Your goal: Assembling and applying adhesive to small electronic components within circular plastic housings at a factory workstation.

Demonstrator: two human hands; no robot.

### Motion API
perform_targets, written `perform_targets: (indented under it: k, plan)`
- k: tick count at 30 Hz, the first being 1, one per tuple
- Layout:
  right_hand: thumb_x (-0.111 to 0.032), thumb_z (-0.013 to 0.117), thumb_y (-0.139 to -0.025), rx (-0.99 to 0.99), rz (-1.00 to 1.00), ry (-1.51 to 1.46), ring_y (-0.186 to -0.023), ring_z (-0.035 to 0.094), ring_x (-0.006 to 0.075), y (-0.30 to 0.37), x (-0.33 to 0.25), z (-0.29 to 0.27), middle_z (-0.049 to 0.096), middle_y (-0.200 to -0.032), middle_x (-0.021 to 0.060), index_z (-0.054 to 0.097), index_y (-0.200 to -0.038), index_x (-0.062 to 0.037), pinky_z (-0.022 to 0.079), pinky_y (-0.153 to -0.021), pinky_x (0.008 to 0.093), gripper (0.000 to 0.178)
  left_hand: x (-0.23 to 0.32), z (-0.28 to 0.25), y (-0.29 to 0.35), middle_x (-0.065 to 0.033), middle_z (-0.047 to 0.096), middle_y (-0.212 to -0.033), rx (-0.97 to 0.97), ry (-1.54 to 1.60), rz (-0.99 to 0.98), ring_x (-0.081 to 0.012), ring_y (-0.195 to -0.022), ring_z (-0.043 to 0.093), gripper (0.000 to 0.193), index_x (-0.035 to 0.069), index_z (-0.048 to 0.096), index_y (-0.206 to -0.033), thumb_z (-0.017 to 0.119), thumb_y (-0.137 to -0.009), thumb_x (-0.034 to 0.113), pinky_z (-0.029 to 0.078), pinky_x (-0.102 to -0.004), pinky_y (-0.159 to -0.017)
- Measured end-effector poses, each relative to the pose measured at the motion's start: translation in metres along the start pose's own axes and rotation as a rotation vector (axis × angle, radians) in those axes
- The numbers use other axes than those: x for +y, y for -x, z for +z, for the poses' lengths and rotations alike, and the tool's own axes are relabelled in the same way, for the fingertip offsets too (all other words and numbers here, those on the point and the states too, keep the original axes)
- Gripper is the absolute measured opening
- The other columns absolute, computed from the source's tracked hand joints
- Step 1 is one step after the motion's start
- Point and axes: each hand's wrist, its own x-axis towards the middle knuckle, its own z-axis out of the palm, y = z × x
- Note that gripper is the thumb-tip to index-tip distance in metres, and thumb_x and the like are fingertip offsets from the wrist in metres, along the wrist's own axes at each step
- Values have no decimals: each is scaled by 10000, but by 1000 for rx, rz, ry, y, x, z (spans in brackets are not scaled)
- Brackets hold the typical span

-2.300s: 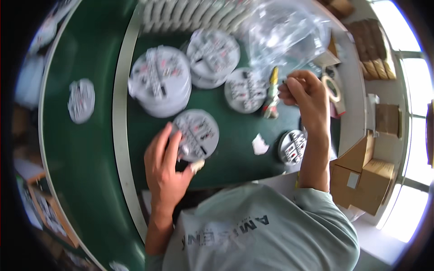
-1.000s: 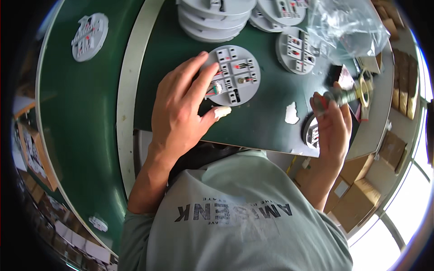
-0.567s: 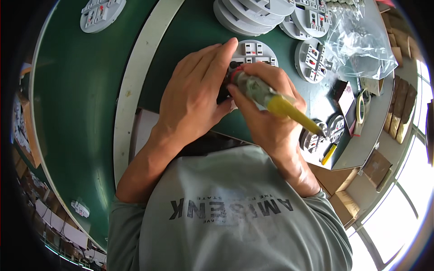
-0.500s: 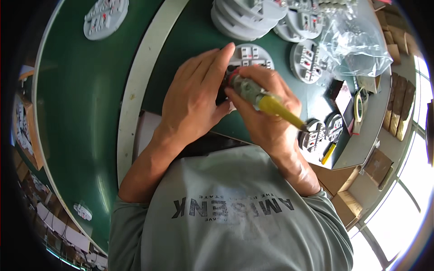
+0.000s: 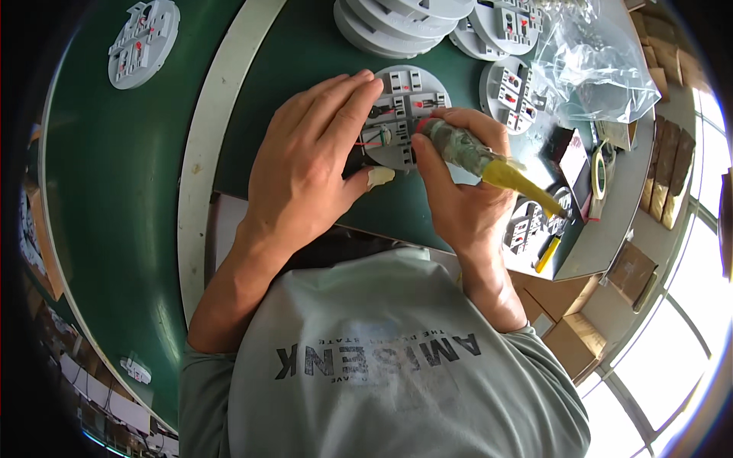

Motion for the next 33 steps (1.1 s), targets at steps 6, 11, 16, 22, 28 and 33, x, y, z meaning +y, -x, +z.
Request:
perform_targets:
  k: [6, 11, 16, 22, 28, 33]
  plan:
    - [-68, 866, -869, -54, 70, -59, -864, 744, 241, -4, 4, -8, 744, -972, 102, 677, -1122, -34, 580, -741, 364, 317, -1, 4, 5, -128, 608, -1488, 12, -9, -18, -338, -1348, 590, 1010, 36, 523, -1524, 958, -616, 107, 475, -456, -1129]
    - [-82, 800, -951, 360, 554, -477, -827, 708, 128, 27, 25, -70, 759, -917, 102, 687, -1093, 12, 560, -747, 335, 204, 8, 1, 6, -151, 579, -1533, 28, -16, -52, -373, -1426, 524, 1062, 36, 507, -1543, 977, -597, 135, 438, -486, -1167]
    - [-97, 796, -944, 98, 745, 236, -799, 711, 161, 26, 36, -98, 762, -909, 107, 737, -1063, 16, 554, -769, 331, 175, 20, 4, -4, -170, 542, -1570, 0, -176, -98, -399, -1463, 476, 1105, 6, 493, -1544, 994, -591, 256, 381, -530, -1212]
    - [-93, 804, -915, -9, 84, 33, -859, 728, 231, -7, 14, -48, 750, -981, 100, 785, -1086, -31, 565, -783, 341, 183, 13, 16, 0, -167, 562, -1555, 3, -198, -93, -395, -1452, 490, 1088, -11, 498, -1532, 987, -601, 268, 356, -538, -1230]
    - [-9, 814, -857, -214, 21, -44, -863, 708, 307, -19, 22, -17, 718, -970, 88, 795, -1043, -55, 572, -751, 378, 192, 6, 14, -2, -162, 602, -1513, 7, -151, -56, -388, -1447, 500, 1034, -7, 516, -1521, 970, -631, 256, 363, -533, -1224]
    - [-2, 815, -856, -168, -27, -55, -838, 703, 308, -18, 18, -6, 713, -949, 96, 791, -1019, -40, 565, -743, 374, 169, 5, 10, -2, -155, 609, -1504, 20, -171, -86, -391, -1433, 512, 1010, -5, 533, -1504, 967, -635, 270, 368, -532, -1218]
